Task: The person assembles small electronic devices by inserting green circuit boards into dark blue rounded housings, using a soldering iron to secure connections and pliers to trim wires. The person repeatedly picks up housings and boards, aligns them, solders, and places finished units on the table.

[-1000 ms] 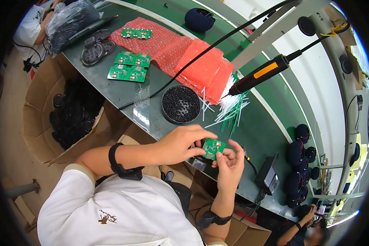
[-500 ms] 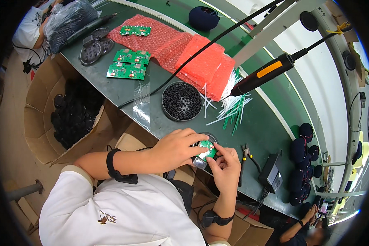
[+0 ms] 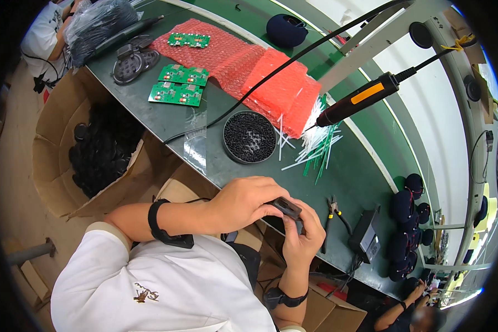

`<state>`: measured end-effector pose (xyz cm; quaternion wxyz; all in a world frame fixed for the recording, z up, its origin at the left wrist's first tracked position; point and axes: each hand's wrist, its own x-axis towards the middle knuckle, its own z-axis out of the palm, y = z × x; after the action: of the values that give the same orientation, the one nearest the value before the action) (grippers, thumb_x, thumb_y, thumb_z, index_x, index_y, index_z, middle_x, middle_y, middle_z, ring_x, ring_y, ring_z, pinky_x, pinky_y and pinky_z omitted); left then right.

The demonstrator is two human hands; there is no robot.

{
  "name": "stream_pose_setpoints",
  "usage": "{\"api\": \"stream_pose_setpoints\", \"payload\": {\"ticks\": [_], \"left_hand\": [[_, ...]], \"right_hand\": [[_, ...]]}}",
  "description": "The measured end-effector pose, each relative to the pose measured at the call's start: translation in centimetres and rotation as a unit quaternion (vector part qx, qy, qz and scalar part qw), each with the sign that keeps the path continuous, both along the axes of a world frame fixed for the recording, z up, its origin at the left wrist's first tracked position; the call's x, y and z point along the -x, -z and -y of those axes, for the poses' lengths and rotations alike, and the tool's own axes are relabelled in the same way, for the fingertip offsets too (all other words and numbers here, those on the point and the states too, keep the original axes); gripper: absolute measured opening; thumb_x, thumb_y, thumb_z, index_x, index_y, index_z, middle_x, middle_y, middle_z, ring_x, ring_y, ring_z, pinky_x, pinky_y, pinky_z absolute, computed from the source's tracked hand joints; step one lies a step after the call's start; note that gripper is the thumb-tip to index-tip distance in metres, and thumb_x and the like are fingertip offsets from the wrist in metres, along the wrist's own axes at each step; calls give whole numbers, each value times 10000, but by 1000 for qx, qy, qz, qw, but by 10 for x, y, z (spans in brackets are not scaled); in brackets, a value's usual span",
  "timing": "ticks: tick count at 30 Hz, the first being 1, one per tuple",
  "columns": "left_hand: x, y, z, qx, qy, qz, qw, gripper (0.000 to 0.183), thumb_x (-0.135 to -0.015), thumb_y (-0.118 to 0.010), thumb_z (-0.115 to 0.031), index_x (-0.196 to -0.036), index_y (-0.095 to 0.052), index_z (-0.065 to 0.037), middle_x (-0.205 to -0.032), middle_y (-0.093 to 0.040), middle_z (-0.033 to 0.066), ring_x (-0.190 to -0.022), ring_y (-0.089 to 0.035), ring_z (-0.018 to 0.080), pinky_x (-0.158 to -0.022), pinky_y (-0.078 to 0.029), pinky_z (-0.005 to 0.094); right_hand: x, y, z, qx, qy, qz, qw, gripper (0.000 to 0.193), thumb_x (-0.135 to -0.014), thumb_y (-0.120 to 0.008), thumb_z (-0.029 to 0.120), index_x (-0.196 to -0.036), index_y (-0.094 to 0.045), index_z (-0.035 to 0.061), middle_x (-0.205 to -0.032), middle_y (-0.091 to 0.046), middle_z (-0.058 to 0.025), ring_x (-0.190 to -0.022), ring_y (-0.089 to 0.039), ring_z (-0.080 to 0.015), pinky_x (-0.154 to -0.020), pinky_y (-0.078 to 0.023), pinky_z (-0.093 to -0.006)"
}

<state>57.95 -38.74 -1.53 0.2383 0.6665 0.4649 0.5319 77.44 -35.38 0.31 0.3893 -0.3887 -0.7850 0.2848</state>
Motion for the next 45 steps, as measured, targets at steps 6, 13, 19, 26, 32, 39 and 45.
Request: {"api": "stream_pose_setpoints", "payload": {"ticks": [6, 13, 19, 26, 32, 39, 45], "left_hand": [[-2, 2, 3, -31, -12, -14, 999, 294, -830, -792, -154, -1101, -707, -78, -970, -707, 91, -895, -675, 329, -761, -542, 427], [-1, -2, 5, -7, -8, -19, 1000, 304, -795, -808, -97, -1088, -732, -69, -970, -733, 104, -873, -701, 327, -732, -558, 412], [-3, -5, 4, 5, -3, 18, 1000, 327, -788, -796, -30, -1109, -736, -43, -992, -752, 129, -909, -729, 329, -753, -576, 385], [-1, -8, 4, 26, 19, 23, 999, 340, -790, -774, 20, -1124, -730, -22, -1033, -756, 160, -904, -740, 345, -757, -587, 379], [-1, -9, 3, 28, 25, 39, 999, 341, -795, -772, 26, -1130, -727, -20, -1073, -756, 169, -929, -745, 342, -781, -595, 375], [-3, -10, 3, 38, 11, 12, 999, 335, -805, -776, 28, -1132, -717, -15, -1080, -749, 166, -953, -745, 335, -798, -599, 370], [-5, -5, 0, 1, -11, 18, 1000, 268, -845, -770, -60, -1110, -731, -51, -1016, -750, 137, -860, -725, 340, -720, -584, 398]], "right_hand": [[-1, 4, 0, -16, -20, -31, 999, 268, -804, -794, -30, -1067, -744, -31, -1122, -747, -180, -1026, -729, -291, -928, -560, -367], [-5, 14, 0, 22, -14, -67, 997, 244, -804, -790, -36, -1043, -740, -40, -1113, -756, -190, -1015, -738, -283, -929, -564, -363], [-5, 16, -1, 39, -14, -98, 994, 234, -804, -793, -39, -1030, -737, -47, -1113, -760, -193, -1023, -739, -271, -935, -564, -362], [-6, 17, -2, 60, -16, -108, 992, 261, -774, -767, -77, -1032, -736, -48, -1118, -756, -200, -1026, -739, -276, -937, -565, -362], [-5, 13, -2, 67, -15, -109, 992, 270, -765, -748, -96, -1030, -736, -48, -1128, -755, -204, -1037, -742, -279, -941, -569, -365], [-4, 11, -2, 56, 0, -94, 994, 242, -794, -783, -64, -1033, -743, -50, -1122, -758, -205, -1038, -744, -281, -936, -576, -365], [-1, 8, 3, 70, 18, -97, 993, 252, -803, -779, -83, -1051, -745, -56, -1122, -757, -203, -1035, -743, -271, -926, -586, -358]]}}
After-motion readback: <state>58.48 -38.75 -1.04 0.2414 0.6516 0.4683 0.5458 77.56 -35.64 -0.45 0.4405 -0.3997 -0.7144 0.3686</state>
